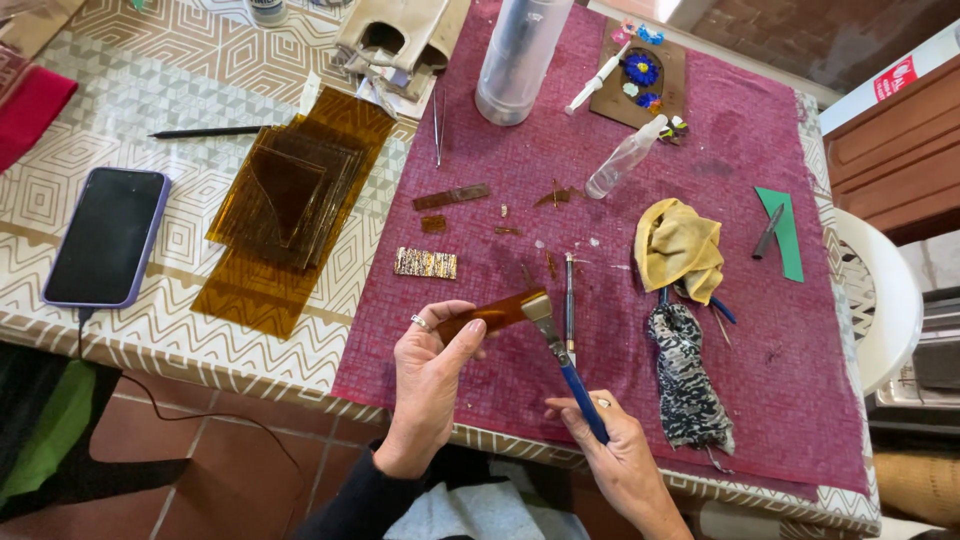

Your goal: Cleaning and cutting small pieces of brown glass using a spray bottle, cloth, and glass cutter.

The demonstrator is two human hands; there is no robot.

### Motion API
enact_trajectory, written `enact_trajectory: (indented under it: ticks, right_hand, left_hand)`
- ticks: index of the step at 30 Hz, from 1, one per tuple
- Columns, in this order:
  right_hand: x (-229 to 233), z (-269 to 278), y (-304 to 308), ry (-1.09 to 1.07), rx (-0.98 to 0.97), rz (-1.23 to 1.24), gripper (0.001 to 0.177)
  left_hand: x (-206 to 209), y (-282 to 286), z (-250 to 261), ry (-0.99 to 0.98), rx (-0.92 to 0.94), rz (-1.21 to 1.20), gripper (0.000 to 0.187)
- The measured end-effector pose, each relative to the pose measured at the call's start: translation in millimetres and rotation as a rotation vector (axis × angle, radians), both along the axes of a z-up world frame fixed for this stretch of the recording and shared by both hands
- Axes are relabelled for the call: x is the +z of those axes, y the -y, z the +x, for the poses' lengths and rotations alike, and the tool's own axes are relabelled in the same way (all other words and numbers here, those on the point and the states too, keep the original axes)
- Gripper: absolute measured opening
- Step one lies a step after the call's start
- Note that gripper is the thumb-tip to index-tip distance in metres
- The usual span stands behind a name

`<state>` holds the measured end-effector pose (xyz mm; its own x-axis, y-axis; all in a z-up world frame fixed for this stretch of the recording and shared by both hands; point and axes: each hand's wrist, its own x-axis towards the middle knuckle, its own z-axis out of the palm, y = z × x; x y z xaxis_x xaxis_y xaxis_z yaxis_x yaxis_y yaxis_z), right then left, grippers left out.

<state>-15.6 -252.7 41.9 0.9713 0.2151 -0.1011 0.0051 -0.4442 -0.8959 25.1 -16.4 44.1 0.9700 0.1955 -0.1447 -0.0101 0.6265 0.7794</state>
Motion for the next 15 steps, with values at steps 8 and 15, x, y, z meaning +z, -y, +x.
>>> enact_trajectory:
  ticks: [8, 15]
  right_hand:
    - [-2.6, -4.6, -1.4, -0.004, -0.020, -0.042, 0.031]
    - [-19.2, -4.8, 9.8, -0.084, -0.004, -0.011, 0.031]
  left_hand:
    - [-6.3, 0.1, 1.1, -0.016, -0.006, 0.001, 0.023]
    - [-8.5, 0.2, 4.5, -0.001, -0.005, -0.027, 0.024]
